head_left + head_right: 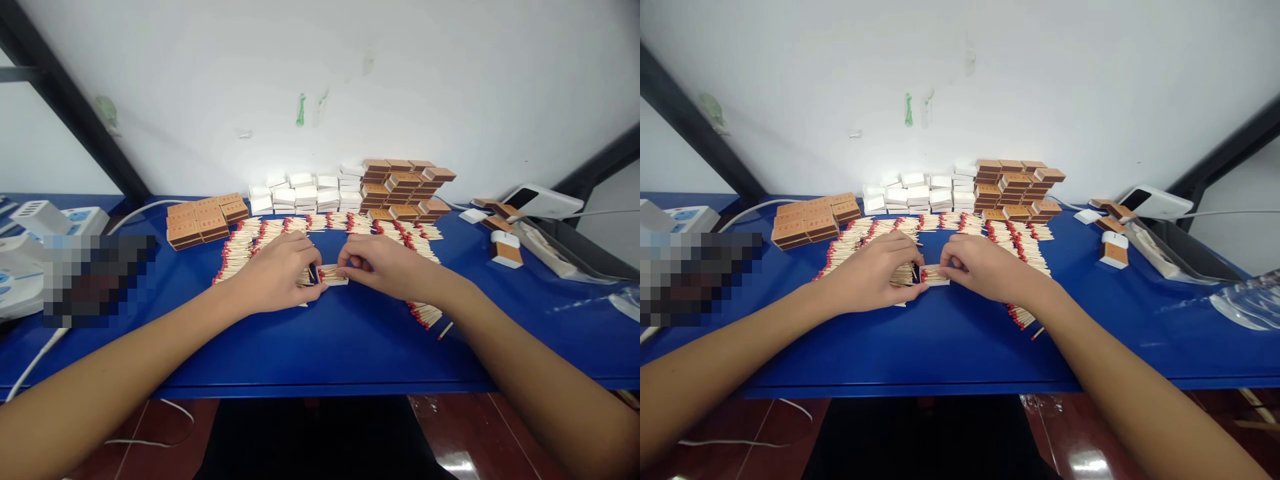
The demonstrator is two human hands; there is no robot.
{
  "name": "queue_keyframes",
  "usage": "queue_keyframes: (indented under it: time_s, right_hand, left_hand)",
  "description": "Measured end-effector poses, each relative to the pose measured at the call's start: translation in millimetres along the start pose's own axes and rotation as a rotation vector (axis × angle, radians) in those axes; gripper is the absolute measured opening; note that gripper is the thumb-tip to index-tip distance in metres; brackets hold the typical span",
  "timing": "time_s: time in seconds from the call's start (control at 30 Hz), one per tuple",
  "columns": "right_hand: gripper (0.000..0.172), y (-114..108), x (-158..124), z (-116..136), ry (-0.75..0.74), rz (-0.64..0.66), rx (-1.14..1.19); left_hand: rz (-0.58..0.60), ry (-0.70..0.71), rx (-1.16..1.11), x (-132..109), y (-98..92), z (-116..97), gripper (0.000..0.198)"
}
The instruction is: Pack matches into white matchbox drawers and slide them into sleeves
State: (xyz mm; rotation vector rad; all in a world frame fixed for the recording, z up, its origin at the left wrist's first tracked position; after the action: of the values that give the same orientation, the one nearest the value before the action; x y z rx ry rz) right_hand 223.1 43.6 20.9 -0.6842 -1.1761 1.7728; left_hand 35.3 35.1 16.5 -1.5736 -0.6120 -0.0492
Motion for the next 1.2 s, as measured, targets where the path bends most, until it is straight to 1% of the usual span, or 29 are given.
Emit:
queue_keyframes:
  time_s: [0.13,0.2,0.27,0.33,0.4,0.47,0.53,0.67,0.8,1.0,1.2]
  right_hand:
    - [0.016,3.2,0.3,3.7,-0.013,-0.003,0.018]
    - [0.016,1.1,1.7,-0.1,-0.005,-0.025,0.03]
    - [0.017,-6.8,4.2,-11.3,0.052,-0.109,0.023]
    - [0.017,-17.3,6.6,-27.0,0.147,-0.217,-0.027]
    - [0.017,-23.8,9.1,-40.1,0.222,-0.254,-0.096]
    - [0.017,-24.0,11.8,-47.0,0.257,-0.206,-0.142]
    - [0.017,-21.3,14.1,-48.6,0.272,-0.154,-0.165]
    - [0.016,-17.3,16.0,-46.4,0.288,-0.119,-0.192]
    - [0.014,-18.4,13.7,-49.6,0.307,-0.077,-0.202]
    - [0.01,-25.9,9.1,-58.6,0.305,-0.138,-0.226]
    - [0.013,-23.5,10.9,-61.0,0.292,-0.088,-0.241]
  left_hand:
    - [0.002,-0.001,-0.004,-0.7,-0.1,0.3,0.023]
    - [0.004,-0.005,-0.003,-0.9,-0.5,0.3,0.022]
    - [0.01,-0.009,-0.003,-1.1,-0.7,0.4,0.021]
    - [0.012,-0.012,-0.004,-1.4,-0.8,0.9,0.022]
    - [0.01,-0.009,-0.001,-1.7,-0.5,1.5,0.023]
    - [0.01,0.001,0.003,-1.7,-0.1,1.7,0.023]
    - [0.013,0.003,-0.001,-1.5,0.2,1.9,0.023]
    - [0.015,-0.01,-0.003,-0.7,-0.6,1.8,0.022]
    - [0.016,-0.015,-0.001,-0.7,-0.5,1.7,0.022]
    - [0.014,-0.023,-0.023,-1.3,0.2,2.4,0.021]
    - [0.003,-0.004,-0.018,-0.6,-0.7,1.3,0.021]
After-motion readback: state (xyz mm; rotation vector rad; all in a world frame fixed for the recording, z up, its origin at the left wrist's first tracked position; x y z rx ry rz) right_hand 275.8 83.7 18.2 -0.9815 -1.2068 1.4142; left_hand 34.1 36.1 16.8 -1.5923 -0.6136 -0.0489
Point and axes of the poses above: each hand's wrist, its own x-axis towards the middle knuckle, its own y-axis out of the palm, z = x × y, the point moved 5 cm from there along x, towards the middle knuckle, and after that the axes turned 14 degrees about y, right-handed, at the moved point
